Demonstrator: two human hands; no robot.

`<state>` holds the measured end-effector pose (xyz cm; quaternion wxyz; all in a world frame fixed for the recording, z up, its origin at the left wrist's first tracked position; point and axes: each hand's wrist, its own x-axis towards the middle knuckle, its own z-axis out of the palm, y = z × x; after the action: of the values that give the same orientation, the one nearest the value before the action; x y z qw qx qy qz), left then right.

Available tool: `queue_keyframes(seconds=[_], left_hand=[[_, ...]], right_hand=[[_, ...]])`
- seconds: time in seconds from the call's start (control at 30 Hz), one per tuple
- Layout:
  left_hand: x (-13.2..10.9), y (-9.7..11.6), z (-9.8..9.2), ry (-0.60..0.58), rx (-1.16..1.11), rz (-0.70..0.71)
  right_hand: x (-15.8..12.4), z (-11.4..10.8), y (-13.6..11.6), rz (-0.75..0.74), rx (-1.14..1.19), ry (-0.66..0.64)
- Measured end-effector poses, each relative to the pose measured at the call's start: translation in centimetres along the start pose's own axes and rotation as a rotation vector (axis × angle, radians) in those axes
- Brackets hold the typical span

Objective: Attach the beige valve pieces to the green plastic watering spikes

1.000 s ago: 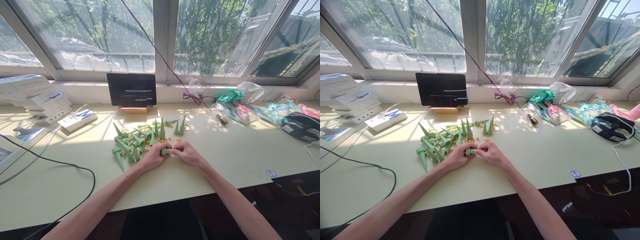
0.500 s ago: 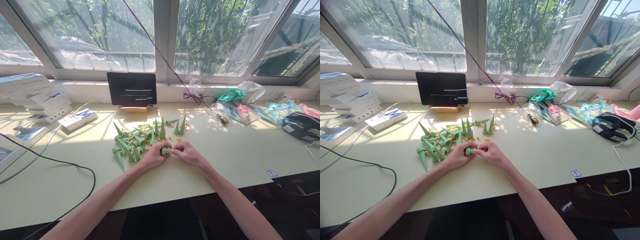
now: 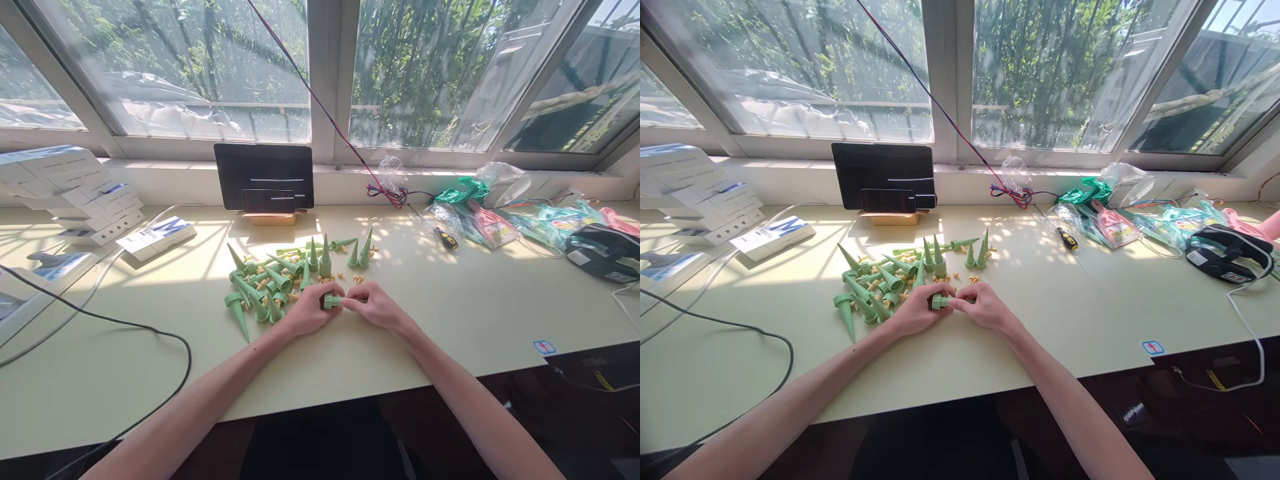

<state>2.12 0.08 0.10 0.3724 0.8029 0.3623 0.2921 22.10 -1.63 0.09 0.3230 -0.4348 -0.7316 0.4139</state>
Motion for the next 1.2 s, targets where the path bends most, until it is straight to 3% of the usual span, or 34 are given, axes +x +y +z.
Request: queue_keyframes(seconds=[1.2], left_hand=[[0.08,0.12,0.01,-0.015,-0.002,-0.025]], right_hand=[[0.18,-0.2,-0.04,0.001,0.004,-0.025]])
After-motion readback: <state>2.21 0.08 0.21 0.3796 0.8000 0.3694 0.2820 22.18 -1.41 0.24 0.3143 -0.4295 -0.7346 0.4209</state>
